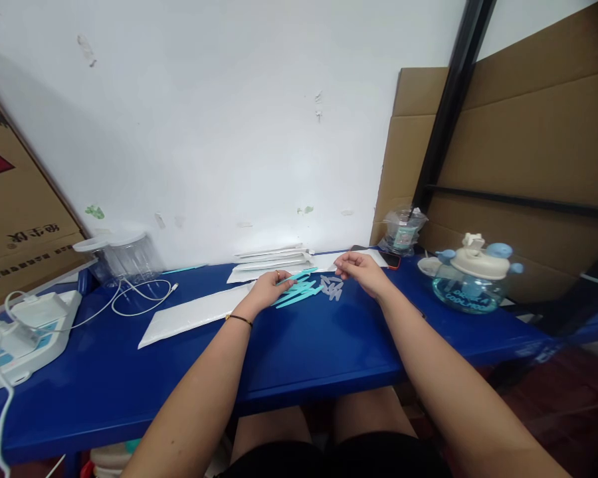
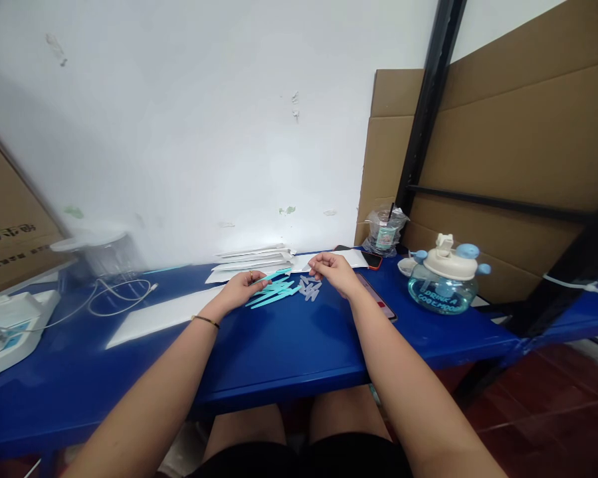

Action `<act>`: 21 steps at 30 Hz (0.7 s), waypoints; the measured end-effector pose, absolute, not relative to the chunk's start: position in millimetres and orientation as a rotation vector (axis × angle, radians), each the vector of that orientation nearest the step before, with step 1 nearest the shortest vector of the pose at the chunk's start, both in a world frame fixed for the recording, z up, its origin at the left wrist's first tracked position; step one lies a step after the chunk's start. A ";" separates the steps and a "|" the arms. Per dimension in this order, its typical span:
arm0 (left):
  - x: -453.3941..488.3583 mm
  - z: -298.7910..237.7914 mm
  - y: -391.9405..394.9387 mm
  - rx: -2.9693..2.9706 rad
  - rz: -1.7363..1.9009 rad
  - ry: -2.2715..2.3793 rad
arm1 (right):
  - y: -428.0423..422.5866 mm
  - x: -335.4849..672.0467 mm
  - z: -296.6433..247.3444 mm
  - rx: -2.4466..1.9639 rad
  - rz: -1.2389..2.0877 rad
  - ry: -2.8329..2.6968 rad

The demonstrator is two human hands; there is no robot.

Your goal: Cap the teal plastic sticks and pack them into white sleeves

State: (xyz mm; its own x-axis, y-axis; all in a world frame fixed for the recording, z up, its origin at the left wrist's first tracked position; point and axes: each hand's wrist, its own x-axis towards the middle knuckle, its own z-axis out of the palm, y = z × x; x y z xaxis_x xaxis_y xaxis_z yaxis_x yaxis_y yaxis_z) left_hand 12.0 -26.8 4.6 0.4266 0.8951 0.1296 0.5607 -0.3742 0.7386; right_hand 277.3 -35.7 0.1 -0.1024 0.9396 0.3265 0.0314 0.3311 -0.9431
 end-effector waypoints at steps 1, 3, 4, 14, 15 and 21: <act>12.3 6.2 -28.3 2.090 0.699 1.233 | -35.7 276.5 0.1 -0.936 1.010 -1.450; 13.3 10.4 -32.3 2.122 0.681 1.258 | -35.7 275.3 -0.3 -0.929 1.011 -1.449; 13.7 12.3 -34.1 2.126 0.679 1.274 | -35.7 274.9 -0.7 -0.926 1.003 -1.450; 16.6 15.1 -37.9 2.165 0.687 1.277 | -38.8 270.1 -1.0 -0.877 0.939 -1.479; 16.6 14.6 -37.7 2.170 0.687 1.274 | -39.3 269.2 -0.8 -0.880 0.938 -1.480; 15.2 9.7 -33.9 2.195 0.666 1.257 | -41.9 264.3 -0.2 -0.871 0.967 -1.519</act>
State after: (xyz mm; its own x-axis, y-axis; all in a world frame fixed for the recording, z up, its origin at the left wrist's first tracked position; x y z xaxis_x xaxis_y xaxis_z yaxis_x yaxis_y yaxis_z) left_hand 15.2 -33.9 9.7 0.4484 0.8799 0.1570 0.6241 -0.4340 0.6497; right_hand 264.3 -41.9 -0.2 -0.1474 0.9080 0.3923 0.0291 0.4004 -0.9159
